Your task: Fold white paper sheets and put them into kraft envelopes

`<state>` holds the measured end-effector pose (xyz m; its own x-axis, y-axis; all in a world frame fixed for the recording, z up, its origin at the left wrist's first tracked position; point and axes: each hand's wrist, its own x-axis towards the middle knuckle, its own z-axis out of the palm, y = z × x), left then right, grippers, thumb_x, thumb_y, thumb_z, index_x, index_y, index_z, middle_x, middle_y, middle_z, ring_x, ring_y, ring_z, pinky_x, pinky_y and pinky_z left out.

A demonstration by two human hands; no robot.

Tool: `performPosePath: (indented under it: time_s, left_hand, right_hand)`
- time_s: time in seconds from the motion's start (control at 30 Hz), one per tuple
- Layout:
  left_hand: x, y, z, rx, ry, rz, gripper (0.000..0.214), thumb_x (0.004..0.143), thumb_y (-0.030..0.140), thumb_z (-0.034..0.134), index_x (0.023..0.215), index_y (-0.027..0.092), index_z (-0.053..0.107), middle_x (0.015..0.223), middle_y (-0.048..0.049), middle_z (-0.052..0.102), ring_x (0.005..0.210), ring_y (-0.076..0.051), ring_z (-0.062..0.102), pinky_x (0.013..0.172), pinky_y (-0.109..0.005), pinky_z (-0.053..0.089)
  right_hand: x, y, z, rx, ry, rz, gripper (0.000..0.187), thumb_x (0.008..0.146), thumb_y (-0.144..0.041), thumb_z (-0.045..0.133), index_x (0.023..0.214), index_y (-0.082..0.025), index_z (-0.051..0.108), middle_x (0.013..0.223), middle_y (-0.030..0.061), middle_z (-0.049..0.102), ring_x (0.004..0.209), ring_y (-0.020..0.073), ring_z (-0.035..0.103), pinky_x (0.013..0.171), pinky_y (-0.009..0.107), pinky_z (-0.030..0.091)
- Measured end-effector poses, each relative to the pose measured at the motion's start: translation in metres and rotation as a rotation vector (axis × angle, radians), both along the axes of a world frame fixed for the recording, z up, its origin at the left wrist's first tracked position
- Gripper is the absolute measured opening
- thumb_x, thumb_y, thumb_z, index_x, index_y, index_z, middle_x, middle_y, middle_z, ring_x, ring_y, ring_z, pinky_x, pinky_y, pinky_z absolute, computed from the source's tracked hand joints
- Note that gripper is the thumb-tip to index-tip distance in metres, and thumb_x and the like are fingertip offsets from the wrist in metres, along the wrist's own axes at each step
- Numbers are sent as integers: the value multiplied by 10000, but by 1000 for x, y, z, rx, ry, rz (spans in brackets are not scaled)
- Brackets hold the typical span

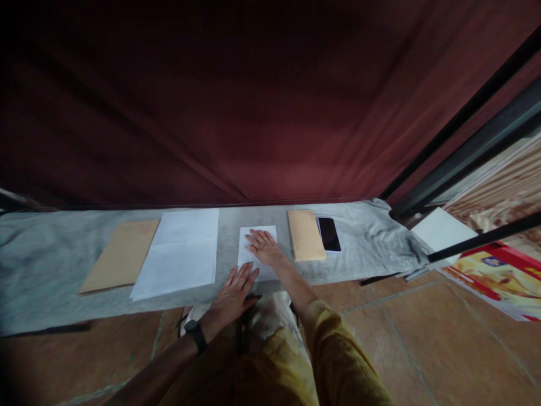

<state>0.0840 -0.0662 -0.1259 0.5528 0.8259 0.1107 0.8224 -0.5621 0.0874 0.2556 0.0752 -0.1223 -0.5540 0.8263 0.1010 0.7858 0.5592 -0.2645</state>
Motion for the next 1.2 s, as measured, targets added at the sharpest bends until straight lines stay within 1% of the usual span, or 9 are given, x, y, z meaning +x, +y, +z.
performPosePath:
  time_s: [0.17, 0.27, 0.37, 0.47, 0.57, 0.67, 0.87, 1.07, 1.2]
  left_hand:
    - [0, 0, -6, 13, 17, -4, 712, 935, 463, 533, 1555, 177, 331, 1634, -178, 323, 1527, -298, 274, 1235, -525, 227]
    - [1, -1, -5, 22, 27, 7, 716, 933, 480, 542, 1549, 171, 346, 1634, -175, 326, 1526, -298, 277, 1234, -518, 242]
    - [1, -1, -2, 34, 24, 14, 707, 936, 505, 546, 1534, 166, 378, 1626, -176, 342, 1521, -302, 289, 1228, -512, 267]
    - [1, 0, 2, 36, -9, 4, 633, 972, 506, 486, 1507, 175, 425, 1602, -166, 392, 1497, -290, 345, 1210, -504, 312]
    - [2, 3, 6, 29, -45, 33, 506, 1013, 407, 409, 1474, 208, 472, 1552, -125, 482, 1445, -254, 435, 1189, -486, 357]
    - [7, 6, 10, 23, -51, 71, 467, 1015, 320, 375, 1444, 192, 508, 1500, -121, 545, 1398, -246, 492, 1161, -473, 393]
    - [19, 12, 24, -51, 58, 90, 475, 960, 236, 415, 1407, 132, 536, 1481, -174, 547, 1369, -297, 504, 1107, -499, 422]
    - [29, 17, 38, -74, 116, 79, 520, 900, 128, 441, 1407, 190, 540, 1487, -164, 534, 1353, -314, 498, 1080, -533, 431]
    - [37, 21, 40, -76, 145, 115, 537, 884, 47, 405, 1373, 197, 569, 1441, -161, 576, 1331, -287, 526, 1045, -490, 461]
  right_hand:
    - [9, 16, 5, 5, 7, -149, 484, 1050, -377, 425, 1517, -256, 441, 1598, 80, 408, 1464, 243, 399, 1229, 492, 256]
    - [15, 9, 4, 40, 26, -226, 497, 1049, -382, 420, 1523, -231, 434, 1600, 102, 400, 1483, 261, 365, 1219, 505, 265]
    - [24, -20, -1, 83, 52, -230, 522, 1046, -396, 422, 1534, -211, 418, 1617, 118, 363, 1506, 275, 321, 1225, 512, 249]
    - [38, -61, -9, 79, 68, -131, 500, 1046, -395, 420, 1528, -261, 429, 1620, 78, 366, 1501, 257, 334, 1223, 507, 265]
    - [56, -97, -13, 71, 76, -99, 508, 1030, -396, 456, 1523, -278, 441, 1608, 77, 387, 1478, 270, 377, 1216, 521, 291]
    - [69, -117, -12, 62, 87, -75, 543, 1007, -411, 501, 1530, -283, 433, 1607, 81, 386, 1465, 275, 400, 1216, 516, 304]
    - [77, -120, -5, 34, 105, -33, 636, 937, -457, 623, 1516, -249, 458, 1604, 110, 388, 1458, 278, 412, 1221, 494, 301]
    - [75, -118, -2, -5, 120, -76, 597, 912, -439, 671, 1467, -282, 518, 1579, 82, 438, 1439, 247, 440, 1219, 473, 303]
    - [73, -117, -2, -14, 126, -95, 588, 899, -419, 691, 1450, -278, 540, 1563, 90, 461, 1424, 240, 461, 1216, 462, 308]
